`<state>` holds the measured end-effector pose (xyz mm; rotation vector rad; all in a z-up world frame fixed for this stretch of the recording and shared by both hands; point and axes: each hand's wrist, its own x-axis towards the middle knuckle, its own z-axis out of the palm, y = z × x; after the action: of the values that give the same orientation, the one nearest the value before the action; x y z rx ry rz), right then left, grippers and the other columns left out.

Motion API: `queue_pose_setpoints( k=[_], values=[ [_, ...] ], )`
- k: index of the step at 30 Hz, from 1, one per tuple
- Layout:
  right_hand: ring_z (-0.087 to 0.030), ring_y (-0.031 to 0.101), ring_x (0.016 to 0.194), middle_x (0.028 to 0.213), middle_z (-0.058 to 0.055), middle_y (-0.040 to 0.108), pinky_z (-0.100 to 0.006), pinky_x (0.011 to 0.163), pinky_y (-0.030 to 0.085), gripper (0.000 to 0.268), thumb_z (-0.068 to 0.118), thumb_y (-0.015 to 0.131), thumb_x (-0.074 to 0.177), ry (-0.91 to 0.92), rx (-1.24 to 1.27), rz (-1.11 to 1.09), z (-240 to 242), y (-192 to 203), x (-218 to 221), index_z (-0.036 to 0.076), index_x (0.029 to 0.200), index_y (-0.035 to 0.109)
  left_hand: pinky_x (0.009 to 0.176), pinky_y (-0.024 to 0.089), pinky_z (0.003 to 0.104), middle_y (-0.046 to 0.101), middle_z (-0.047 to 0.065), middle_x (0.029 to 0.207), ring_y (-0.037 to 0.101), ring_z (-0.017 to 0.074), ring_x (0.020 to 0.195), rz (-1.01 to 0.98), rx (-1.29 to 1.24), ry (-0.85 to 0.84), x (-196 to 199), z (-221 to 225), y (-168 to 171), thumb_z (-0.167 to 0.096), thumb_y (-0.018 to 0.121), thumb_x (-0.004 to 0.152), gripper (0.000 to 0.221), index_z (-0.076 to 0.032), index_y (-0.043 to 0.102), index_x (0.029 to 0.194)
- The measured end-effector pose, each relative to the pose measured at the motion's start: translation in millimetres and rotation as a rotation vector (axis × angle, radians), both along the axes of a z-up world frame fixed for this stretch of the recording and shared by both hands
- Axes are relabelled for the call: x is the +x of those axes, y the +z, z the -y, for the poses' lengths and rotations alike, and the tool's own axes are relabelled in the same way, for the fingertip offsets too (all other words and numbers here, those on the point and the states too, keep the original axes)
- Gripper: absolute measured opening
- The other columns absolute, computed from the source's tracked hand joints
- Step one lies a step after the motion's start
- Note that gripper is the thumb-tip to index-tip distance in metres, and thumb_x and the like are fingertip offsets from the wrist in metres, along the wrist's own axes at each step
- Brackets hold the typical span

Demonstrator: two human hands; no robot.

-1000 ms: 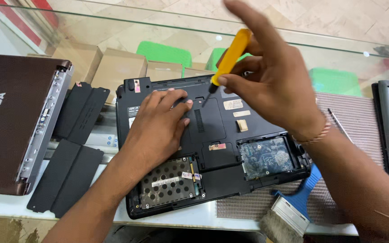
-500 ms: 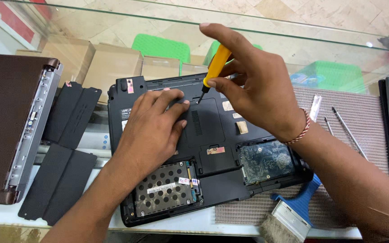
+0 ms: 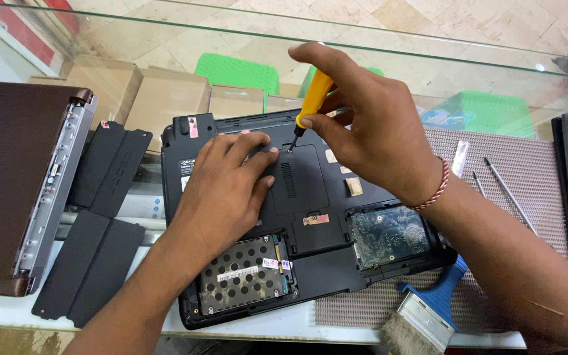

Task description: The person removes a black plastic cover from the bottom of a laptop using a yellow screwdriver. They then attempt to reattach the cover, aligning it with the chassis. Finally, they use a blue screwdriver to tighten screws to secure the cover in place.

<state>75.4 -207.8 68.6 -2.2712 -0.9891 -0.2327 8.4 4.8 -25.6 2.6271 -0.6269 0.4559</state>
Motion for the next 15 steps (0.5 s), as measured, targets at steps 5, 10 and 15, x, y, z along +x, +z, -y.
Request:
queue_pose_setpoints(
  k=[5, 10, 15],
  values=[
    [-0.036, 0.071, 0.080, 0.097, -0.012, 0.077, -0.047, 0.066, 0.050, 0.035, 0.008, 0.064, 0.104, 0.048, -0.240, 0.188, 6, 22, 15, 0.005, 0.138, 0.056, 0.099, 0.042, 0.052, 0.061, 0.012, 0.135, 0.054, 0.0366, 0.115, -0.083, -0.100, -0.047, 3, -6, 8, -0.021, 0.062, 0.096, 0.034, -0.006, 0.067, 0.127],
    [-0.028, 0.061, 0.049, 0.065, -0.008, 0.068, -0.042, 0.046, 0.041, 0.019, 0.020, 0.070, 0.111, 0.052, -0.349, 0.381, 9, 25, 37, 0.006, 0.103, 0.078, 0.105, 0.045, 0.047, 0.064, 0.019, 0.135, 0.060, 0.0353, 0.125, -0.188, -0.301, -0.036, 11, -6, 40, -0.024, 0.058, 0.101, 0.041, -0.001, 0.059, 0.135],
    [-0.031, 0.064, 0.050, 0.049, -0.004, 0.055, -0.040, 0.044, 0.036, 0.081, 0.096, 0.050, 0.112, -0.324, -0.659, 0.740, -4, 8, 47, 0.033, 0.066, 0.070, 0.094, 0.054, 0.036, 0.080, 0.003, 0.116, 0.075, 0.0178, 0.108, -0.344, -0.497, -0.008, 34, 17, 69, -0.031, 0.081, 0.081, 0.046, -0.011, 0.070, 0.122]
  ],
)
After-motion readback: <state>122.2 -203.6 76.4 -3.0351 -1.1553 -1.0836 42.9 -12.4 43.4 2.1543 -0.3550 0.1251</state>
